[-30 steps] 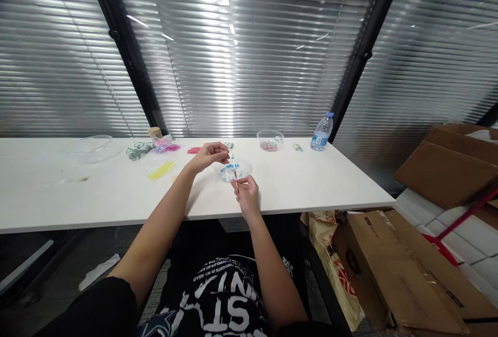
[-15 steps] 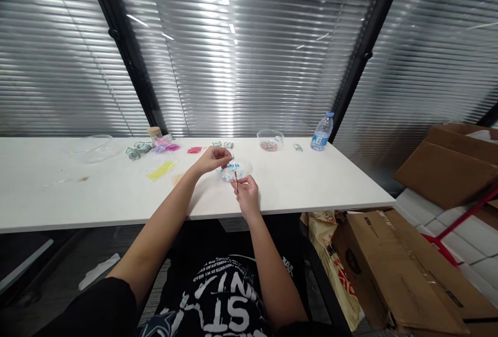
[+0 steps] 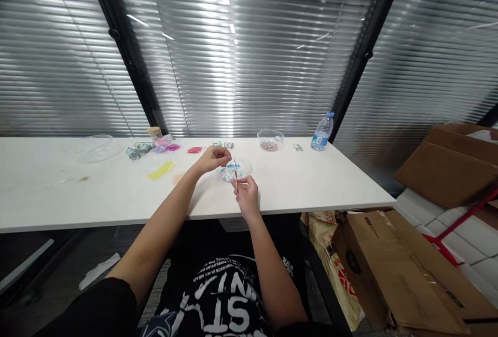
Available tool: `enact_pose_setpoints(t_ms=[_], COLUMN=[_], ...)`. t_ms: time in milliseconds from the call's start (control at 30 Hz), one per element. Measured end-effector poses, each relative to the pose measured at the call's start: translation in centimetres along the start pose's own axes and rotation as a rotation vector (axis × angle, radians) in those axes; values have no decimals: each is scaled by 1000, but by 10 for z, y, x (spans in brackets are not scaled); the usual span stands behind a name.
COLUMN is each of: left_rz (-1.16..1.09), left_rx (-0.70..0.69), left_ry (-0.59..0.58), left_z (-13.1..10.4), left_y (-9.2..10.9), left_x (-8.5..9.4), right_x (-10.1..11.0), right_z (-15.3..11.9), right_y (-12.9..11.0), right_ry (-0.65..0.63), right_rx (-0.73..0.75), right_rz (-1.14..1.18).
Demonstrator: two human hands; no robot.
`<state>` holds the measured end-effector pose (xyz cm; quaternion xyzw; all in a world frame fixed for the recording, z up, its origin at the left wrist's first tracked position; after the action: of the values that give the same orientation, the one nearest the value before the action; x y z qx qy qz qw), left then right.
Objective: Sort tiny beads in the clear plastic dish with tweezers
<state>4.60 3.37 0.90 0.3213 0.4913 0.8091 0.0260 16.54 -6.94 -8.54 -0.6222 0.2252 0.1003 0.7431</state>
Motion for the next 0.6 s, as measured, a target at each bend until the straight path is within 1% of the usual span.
enact_pose_setpoints(t_ms=[133,267,367,600], left_rz=[139,349,473,627], left_rx=[-54,-78,-84,-34], left_ry=[7,1,-68,-235], left_z=[5,13,20,38], left_y=[1,3,4,-5], left_x=[5,7,5,-6], right_x=[1,1,1,3], right_z=[0,1,1,2], right_y=[-1,-3,-3,1], right_ry=[52,64,72,69], right_rx=[3,-7,-10,-6], right_rz=[88,98,95,104])
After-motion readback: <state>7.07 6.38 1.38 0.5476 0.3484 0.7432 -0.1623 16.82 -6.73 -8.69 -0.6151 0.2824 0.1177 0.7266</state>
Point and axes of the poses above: each hand's wrist, its own z-axis towards the middle knuckle, its own x-axis out of the back of the hand, y = z × x, the point moved 4 cm from there along z, towards the middle knuckle
